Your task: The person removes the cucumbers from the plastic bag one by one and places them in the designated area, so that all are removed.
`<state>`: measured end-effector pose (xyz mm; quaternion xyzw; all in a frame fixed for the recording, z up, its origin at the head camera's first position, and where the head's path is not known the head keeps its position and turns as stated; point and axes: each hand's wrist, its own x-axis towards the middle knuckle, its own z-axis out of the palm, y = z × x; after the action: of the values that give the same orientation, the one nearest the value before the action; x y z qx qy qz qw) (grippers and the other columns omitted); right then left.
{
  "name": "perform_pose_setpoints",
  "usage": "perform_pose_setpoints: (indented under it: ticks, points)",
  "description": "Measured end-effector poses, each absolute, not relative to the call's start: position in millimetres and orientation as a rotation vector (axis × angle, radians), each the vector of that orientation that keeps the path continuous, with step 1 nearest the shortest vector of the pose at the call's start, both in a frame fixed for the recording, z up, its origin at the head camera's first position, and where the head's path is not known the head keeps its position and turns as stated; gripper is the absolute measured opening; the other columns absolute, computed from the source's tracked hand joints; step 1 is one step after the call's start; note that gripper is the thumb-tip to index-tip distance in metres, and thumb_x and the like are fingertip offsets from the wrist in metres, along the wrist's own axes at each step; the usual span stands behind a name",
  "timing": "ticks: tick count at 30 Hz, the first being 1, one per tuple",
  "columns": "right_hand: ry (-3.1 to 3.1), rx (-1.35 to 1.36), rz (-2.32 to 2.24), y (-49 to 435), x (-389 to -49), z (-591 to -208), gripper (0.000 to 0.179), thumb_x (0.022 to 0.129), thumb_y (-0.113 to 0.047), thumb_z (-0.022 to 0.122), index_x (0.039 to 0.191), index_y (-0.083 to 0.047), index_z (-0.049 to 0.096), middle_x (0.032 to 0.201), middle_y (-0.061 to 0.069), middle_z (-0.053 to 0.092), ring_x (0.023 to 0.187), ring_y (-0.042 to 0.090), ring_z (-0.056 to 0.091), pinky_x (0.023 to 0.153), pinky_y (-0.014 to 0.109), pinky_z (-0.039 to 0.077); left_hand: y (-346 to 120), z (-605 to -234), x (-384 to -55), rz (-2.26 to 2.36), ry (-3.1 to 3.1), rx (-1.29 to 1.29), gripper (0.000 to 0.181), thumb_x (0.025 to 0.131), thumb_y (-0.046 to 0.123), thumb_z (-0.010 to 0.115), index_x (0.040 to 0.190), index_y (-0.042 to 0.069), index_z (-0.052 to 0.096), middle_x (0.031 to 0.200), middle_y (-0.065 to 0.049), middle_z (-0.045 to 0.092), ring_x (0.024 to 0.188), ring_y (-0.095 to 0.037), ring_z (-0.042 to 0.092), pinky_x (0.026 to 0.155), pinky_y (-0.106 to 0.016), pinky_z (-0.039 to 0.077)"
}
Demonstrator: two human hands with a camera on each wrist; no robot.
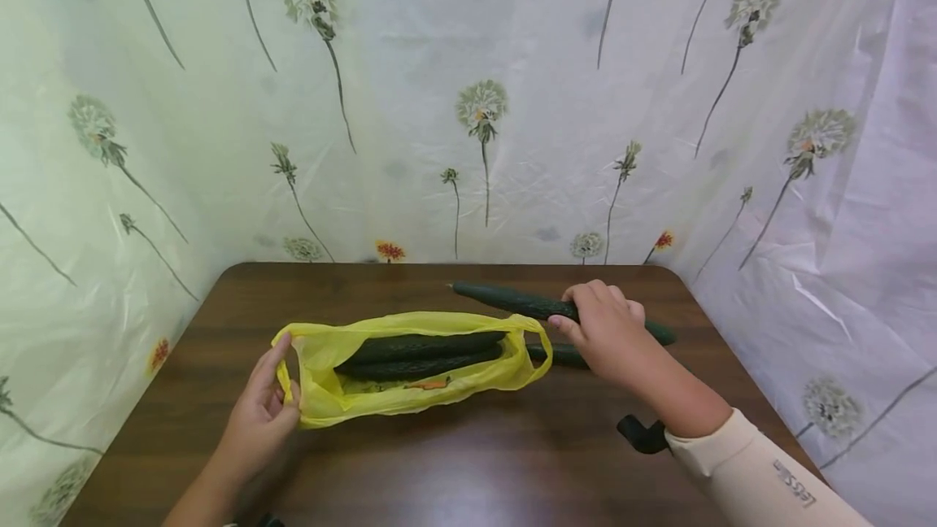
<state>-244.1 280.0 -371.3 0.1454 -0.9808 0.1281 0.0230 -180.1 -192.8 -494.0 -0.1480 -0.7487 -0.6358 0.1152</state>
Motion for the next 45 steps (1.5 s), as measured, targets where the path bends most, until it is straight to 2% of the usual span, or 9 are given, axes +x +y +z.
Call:
perform_pose_setpoints:
  ticks: [6,13,24,27,36,45]
  points:
    - [-3.073,0.392,0.38,316,-245,-393,0.057,0.105,-0.054,0.052,0.134,-0.005,0.057,0.136,0.02,0.055,0.124,0.046,0.048,0.085,0.065,0.038,-195,-496,-175,-1.862,-2.182,-0.42,0.091,0.086,-0.024,0.049,0.167,0.013,0.028,0.163,-0.012,0.027,0.066,-0.005,0.034,0.057,-0.017,0.046]
    - [-3.093,0.323,0.356,351,-245,-415,0.064,0.106,-0.056,0.048,0.137,-0.001,0.056,0.139,0.027,0.053,0.122,0.049,0.049,0.084,0.07,0.038,-195,-498,-174,-1.889,-2.157,-0.408,0.093,0.085,-0.025,0.049,0.167,0.015,0.028,0.161,-0.007,0.028,0.068,-0.006,0.035,0.06,-0.016,0.046]
    - [-3.161,0.218,0.334,401,-236,-457,0.068,0.104,-0.059,0.052,0.137,0.001,0.057,0.137,0.029,0.056,0.116,0.049,0.053,0.073,0.061,0.044,-192,-498,-177,-1.911,-2.115,-0.517,0.09,0.086,-0.025,0.048,0.167,0.01,0.027,0.161,-0.015,0.026,0.07,-0.005,0.037,0.061,-0.015,0.047]
    - [-3.181,0.213,0.311,408,-233,-469,0.066,0.102,-0.059,0.056,0.134,-0.001,0.059,0.135,0.027,0.059,0.116,0.048,0.055,0.072,0.061,0.044,-192,-498,-178,-1.906,-2.126,-0.523,0.091,0.086,-0.025,0.048,0.167,0.01,0.026,0.162,-0.017,0.026,0.071,-0.004,0.038,0.06,-0.016,0.047]
    - [-3.184,0.22,0.269,411,-228,-491,0.067,0.098,-0.068,0.056,0.127,-0.008,0.063,0.128,0.02,0.061,0.111,0.042,0.056,0.077,0.068,0.042,-192,-496,-181,-1.906,-2.155,-0.476,0.092,0.086,-0.025,0.047,0.167,0.014,0.028,0.162,-0.008,0.028,0.072,-0.004,0.039,0.061,-0.017,0.048]
    - [-3.156,0.247,0.26,410,-228,-504,0.058,0.099,-0.061,0.059,0.125,-0.009,0.063,0.122,0.018,0.06,0.106,0.04,0.056,0.078,0.064,0.041,-191,-495,-180,-1.912,-2.155,-0.478,0.092,0.086,-0.025,0.046,0.167,0.014,0.027,0.162,-0.01,0.027,0.077,-0.005,0.042,0.064,-0.017,0.05]
